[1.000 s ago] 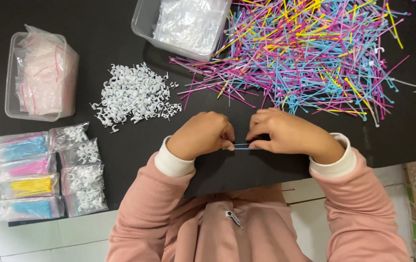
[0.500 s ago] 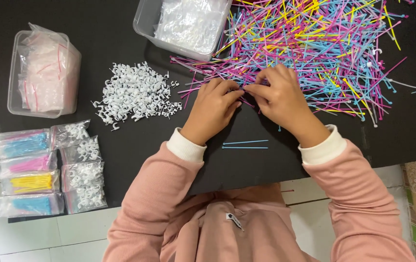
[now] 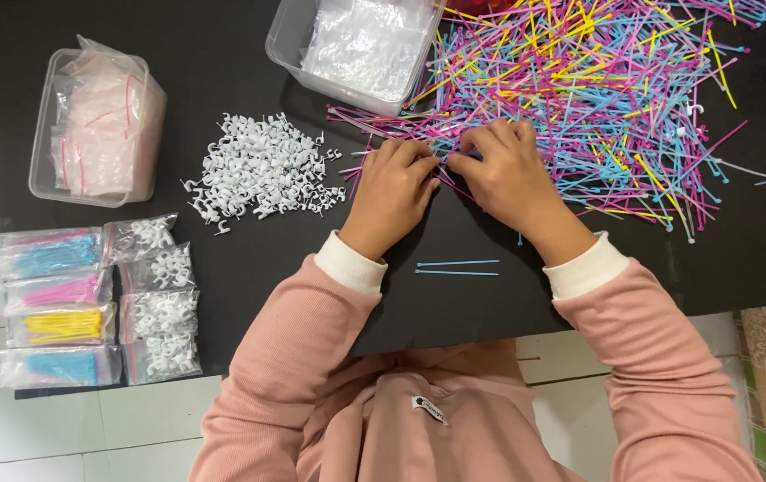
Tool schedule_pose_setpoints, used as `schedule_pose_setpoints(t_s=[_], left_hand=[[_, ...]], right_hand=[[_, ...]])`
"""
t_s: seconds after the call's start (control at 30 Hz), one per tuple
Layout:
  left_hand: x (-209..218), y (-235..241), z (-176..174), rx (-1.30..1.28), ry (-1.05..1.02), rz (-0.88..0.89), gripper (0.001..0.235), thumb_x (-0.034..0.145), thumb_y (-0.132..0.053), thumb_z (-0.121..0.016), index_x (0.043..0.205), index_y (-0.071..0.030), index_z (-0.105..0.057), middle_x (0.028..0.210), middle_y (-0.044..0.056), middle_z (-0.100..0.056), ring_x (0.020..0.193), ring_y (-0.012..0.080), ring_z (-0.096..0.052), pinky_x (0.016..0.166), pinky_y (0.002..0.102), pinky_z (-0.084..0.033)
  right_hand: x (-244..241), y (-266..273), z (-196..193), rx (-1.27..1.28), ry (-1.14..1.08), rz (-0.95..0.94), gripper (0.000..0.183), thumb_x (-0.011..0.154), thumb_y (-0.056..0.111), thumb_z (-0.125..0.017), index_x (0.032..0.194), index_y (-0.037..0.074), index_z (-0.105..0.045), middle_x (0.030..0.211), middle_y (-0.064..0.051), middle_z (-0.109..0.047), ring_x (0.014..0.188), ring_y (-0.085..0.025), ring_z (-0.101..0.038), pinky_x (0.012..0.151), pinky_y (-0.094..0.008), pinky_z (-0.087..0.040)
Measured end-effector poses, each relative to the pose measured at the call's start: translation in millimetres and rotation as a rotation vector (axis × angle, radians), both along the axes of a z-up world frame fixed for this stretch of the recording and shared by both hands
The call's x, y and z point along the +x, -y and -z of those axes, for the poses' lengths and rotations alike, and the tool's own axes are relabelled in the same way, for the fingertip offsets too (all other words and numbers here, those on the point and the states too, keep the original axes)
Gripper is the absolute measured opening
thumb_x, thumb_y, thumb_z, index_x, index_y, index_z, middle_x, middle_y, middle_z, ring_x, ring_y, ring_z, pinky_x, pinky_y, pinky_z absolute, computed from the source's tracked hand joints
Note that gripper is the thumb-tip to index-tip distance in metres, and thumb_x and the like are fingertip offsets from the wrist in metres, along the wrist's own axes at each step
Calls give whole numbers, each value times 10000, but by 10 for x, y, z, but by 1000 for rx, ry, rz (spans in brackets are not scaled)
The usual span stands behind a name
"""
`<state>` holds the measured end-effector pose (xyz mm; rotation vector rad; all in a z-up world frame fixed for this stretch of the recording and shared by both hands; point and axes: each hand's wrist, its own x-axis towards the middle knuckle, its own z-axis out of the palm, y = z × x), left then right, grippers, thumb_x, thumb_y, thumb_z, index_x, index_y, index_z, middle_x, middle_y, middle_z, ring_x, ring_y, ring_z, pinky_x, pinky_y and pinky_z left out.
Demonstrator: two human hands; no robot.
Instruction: The person sits on the floor and sorts a mixed pile of colorful zip ties by hand, separating blue zip ties from the rest. They gather the blue zip ties into a neat stack and place them into a small clear plastic bag.
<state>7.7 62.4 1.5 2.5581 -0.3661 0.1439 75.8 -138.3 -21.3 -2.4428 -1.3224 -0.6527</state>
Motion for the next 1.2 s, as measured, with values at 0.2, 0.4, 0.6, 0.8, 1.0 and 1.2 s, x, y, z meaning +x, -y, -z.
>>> schedule_pose_setpoints(t_s=[0.2, 0.4, 0.6, 0.8, 1.0, 1.2], left_hand=[[-2, -25, -20, -12, 6, 6, 222, 938, -179, -725, 1140, -92, -758, 1138, 58, -653, 1197, 266, -536, 916, 408, -455], [-22, -32, -80, -33, 6, 0, 193, 937, -186, -727, 1107, -102, -765, 1103, 57, -668, 1181, 262, -547, 906, 411, -458], [-44, -8, -214, -383, 41, 70, 218, 975, -245, -725, 1152, -118, -735, 1047, 74, -698, 1094, 277, -645, 889, 391, -505], [-103, 21, -329, -699, -268, 54, 173, 929, -188, -755, 1031, -49, -748, 854, 140, -752, 852, 331, -756, 782, 403, -600], [-96, -116, -483, -469, -475, 87, 133, 882, -151, -719, 926, -35, -766, 742, 149, -734, 744, 318, -740, 680, 412, -586], [-139, -161, -405, -60, -740, 293, 158, 822, -237, -709, 826, -102, -790, 704, 112, -755, 758, 394, -738, 700, 479, -562]], right_hand=[[28, 31, -65, 521, -492, -112, 37, 979, 82, -749, 1012, 67, -751, 1076, -125, -621, 993, -330, -587, 865, -417, -448], [54, 171, -127, 953, -881, -192, 131, 1050, 62, -626, 1071, -68, -631, 1091, -281, -671, 994, -331, -682, 843, -388, -529], [-62, 330, -126, 929, -975, -145, 78, 1057, -38, -622, 1090, -107, -610, 922, -236, -681, 808, -264, -697, 756, -366, -558], [-320, 181, -313, 712, -1033, -208, 125, 920, -157, -693, 1010, -78, -726, 935, -206, -706, 770, -238, -692, 664, -343, -576], [-371, 187, -410, 422, -1055, -186, 94, 893, -1, -772, 970, 51, -787, 876, -98, -733, 743, -215, -691, 660, -347, -537], [-517, 92, -543, 72, -1248, -261, 58, 840, 7, -747, 892, 27, -762, 792, -152, -740, 691, -304, -706, 644, -433, -549]])
